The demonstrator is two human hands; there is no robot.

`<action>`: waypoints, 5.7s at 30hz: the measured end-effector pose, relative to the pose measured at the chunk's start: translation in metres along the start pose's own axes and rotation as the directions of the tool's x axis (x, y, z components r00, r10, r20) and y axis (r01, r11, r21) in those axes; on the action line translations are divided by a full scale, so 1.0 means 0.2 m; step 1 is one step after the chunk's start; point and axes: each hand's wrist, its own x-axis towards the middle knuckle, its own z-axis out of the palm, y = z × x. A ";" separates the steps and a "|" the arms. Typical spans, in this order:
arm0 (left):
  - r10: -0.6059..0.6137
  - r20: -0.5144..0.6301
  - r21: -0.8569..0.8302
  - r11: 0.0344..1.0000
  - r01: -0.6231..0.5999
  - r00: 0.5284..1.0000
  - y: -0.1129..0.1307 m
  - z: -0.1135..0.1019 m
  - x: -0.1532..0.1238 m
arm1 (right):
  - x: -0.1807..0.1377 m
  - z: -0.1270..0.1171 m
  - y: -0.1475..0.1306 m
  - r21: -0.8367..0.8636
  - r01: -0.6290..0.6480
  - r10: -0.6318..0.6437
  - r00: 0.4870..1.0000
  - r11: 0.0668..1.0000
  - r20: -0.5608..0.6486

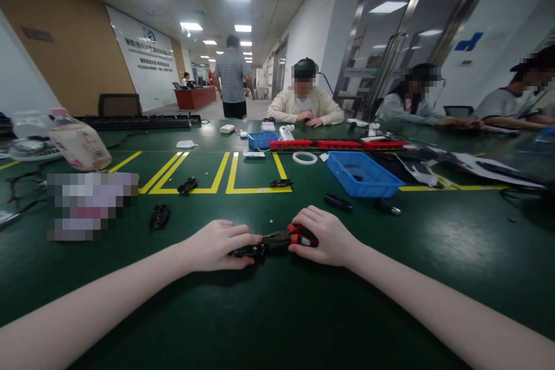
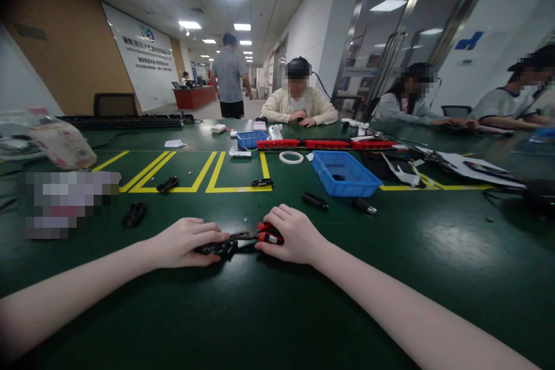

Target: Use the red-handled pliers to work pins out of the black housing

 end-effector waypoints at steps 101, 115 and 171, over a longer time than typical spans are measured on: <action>-0.175 0.193 -0.360 0.903 0.235 0.966 -0.04 0.04 0.06 | 0.06 -0.03 0.05 -0.118 0.141 -0.121 0.979 0.983 0.164; -0.171 0.208 -0.371 0.897 0.240 0.963 -0.04 0.03 0.06 | 0.06 0.02 0.10 -0.138 0.226 -0.216 0.972 0.964 0.089; -0.212 0.023 -0.607 0.773 0.182 0.977 -0.06 0.01 0.05 | 0.02 0.03 0.08 -0.162 0.164 -0.176 0.982 0.973 -0.063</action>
